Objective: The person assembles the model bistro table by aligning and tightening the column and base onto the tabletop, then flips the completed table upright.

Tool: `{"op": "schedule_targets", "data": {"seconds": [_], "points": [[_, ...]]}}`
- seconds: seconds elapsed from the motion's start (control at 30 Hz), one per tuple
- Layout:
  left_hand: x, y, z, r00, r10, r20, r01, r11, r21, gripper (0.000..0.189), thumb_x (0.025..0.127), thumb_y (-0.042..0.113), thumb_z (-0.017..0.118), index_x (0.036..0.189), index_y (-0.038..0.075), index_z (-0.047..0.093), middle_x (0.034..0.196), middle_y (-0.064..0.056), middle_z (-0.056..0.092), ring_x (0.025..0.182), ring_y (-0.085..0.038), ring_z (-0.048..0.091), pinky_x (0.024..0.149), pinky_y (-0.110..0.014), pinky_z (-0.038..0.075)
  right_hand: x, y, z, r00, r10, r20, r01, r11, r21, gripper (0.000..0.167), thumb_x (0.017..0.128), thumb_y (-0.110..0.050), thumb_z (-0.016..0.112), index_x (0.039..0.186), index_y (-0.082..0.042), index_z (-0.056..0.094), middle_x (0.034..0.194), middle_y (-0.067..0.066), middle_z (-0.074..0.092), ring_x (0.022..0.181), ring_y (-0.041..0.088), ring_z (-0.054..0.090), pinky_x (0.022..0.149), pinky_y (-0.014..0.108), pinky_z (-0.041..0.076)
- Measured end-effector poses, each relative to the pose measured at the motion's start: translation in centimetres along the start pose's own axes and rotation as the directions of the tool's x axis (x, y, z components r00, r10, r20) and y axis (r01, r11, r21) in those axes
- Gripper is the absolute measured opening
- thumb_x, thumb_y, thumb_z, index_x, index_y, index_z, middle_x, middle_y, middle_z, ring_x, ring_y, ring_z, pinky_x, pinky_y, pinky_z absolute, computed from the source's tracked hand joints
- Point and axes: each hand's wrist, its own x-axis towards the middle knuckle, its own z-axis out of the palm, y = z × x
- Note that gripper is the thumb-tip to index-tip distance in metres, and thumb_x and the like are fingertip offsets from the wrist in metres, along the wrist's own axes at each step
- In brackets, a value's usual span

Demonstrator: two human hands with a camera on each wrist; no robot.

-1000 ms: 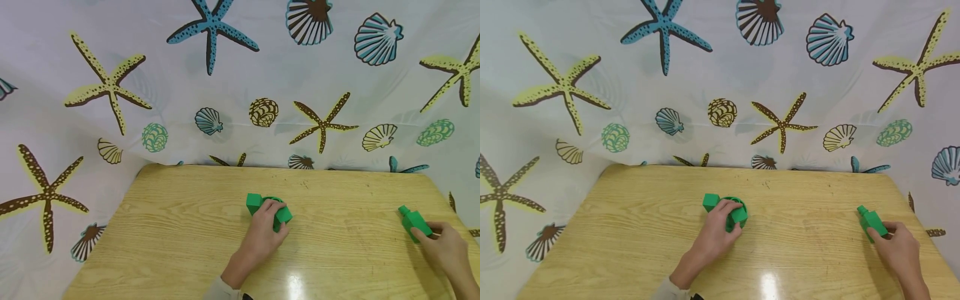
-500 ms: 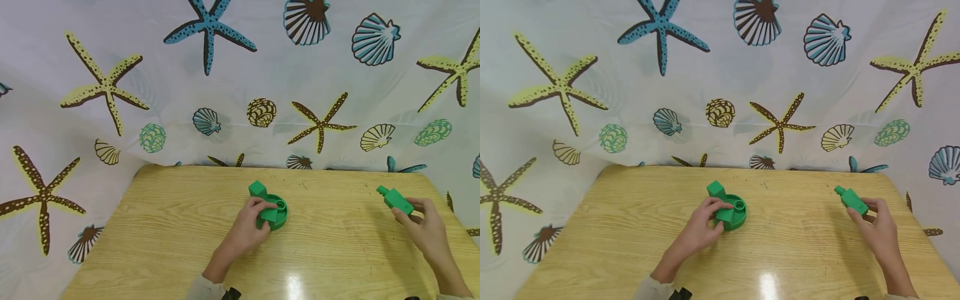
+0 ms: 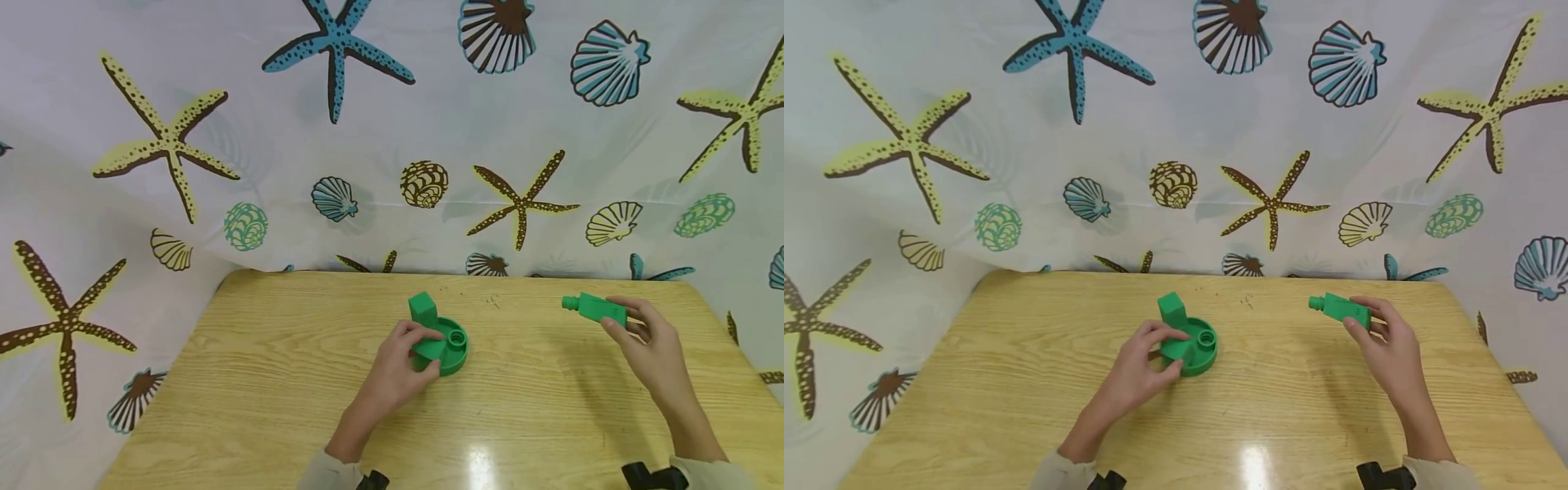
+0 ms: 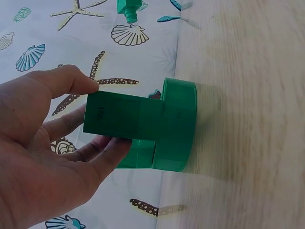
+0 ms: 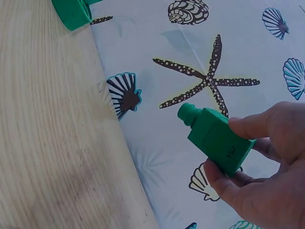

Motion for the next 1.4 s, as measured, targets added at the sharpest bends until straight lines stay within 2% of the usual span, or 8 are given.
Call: {"op": "schedule_targets", "data": {"seconds": [0.2,0.37,0.6,0.77,1.0,1.2,1.4], "points": [[-0.1,-0.4,0.0,1.0,0.018,-0.008,-0.018,0.999,-0.034,0.035,0.086,-0.004,0.063,0.12,0.003,0.071,0.129,-0.012,0.055,0.115,-0.027,0.058,0.093,-0.048,0.057,0.5,-1.0,1.4,1.0,-0.008,0.008,0.008,1.0,0.013,0.036,0.105,-0.018,0.062,0.136,0.0,0.06,0.134,0.013,0.055,0.104,0.0,0.054,0.077,0.009,0.051],[-0.1,-0.6,0.1,0.999,0.034,-0.037,-0.036,0.997,-0.062,0.037,0.086,-0.006,0.059,0.121,0.004,0.071,0.13,-0.012,0.056,0.118,-0.027,0.059,0.095,-0.049,0.057,1.2,-1.9,2.3,0.999,-0.042,0.028,0.041,0.997,0.061,0.035,0.103,-0.012,0.064,0.135,0.001,0.061,0.133,0.013,0.056,0.106,0.005,0.055,0.077,0.011,0.053],[-0.2,-1.0,0.5,0.993,0.02,-0.112,-0.029,0.996,-0.079,0.031,0.095,-0.001,0.066,0.125,0.005,0.068,0.127,-0.009,0.061,0.119,-0.025,0.061,0.099,-0.049,0.055,1.9,-3.4,3.9,0.996,-0.082,0.022,0.077,0.98,0.184,0.036,0.101,-0.006,0.066,0.135,0.002,0.061,0.131,0.012,0.057,0.11,0.007,0.059,0.082,0.013,0.055],[-0.1,-1.4,0.5,0.987,0.011,-0.16,-0.025,0.996,-0.084,0.036,0.096,0.003,0.072,0.131,0.003,0.065,0.127,-0.011,0.063,0.119,-0.027,0.062,0.098,-0.05,0.056,2.0,-4.2,5.5,0.994,-0.111,0.014,0.104,0.963,0.25,0.039,0.098,-0.005,0.07,0.135,0.0,0.061,0.129,0.016,0.06,0.11,0.007,0.062,0.081,0.016,0.057],[-0.1,-1.9,0.2,0.987,-0.018,-0.159,-0.01,0.985,-0.171,0.036,0.097,0.004,0.072,0.132,0.009,0.066,0.13,-0.013,0.064,0.125,-0.024,0.06,0.104,-0.044,0.052,1.6,-4.7,7.7,0.993,-0.117,-0.02,0.117,0.94,0.32,0.045,0.094,-0.002,0.075,0.136,-0.001,0.061,0.128,0.018,0.065,0.114,0.008,0.063,0.082,0.018,0.057],[0.0,-2.3,0.0,0.985,-0.02,-0.172,-0.013,0.982,-0.188,0.036,0.095,0.006,0.074,0.13,0.004,0.067,0.129,-0.013,0.064,0.123,-0.025,0.061,0.104,-0.045,0.052,1.4,-5.1,9.7,0.991,-0.124,-0.054,0.135,0.907,0.399,0.043,0.092,0.001,0.076,0.133,0.0,0.063,0.127,0.018,0.065,0.113,0.013,0.064,0.086,0.02,0.057],[0.1,-2.5,-0.3,0.986,-0.02,-0.163,-0.015,0.978,-0.209,0.036,0.095,0.005,0.074,0.13,0.002,0.067,0.128,-0.012,0.064,0.123,-0.025,0.061,0.104,-0.043,0.052,1.0,-5.1,11.4,0.988,-0.153,-0.026,0.149,0.886,0.44,0.042,0.092,0.005,0.073,0.133,0.003,0.063,0.125,0.018,0.064,0.11,0.015,0.063,0.089,0.021,0.057]]}}
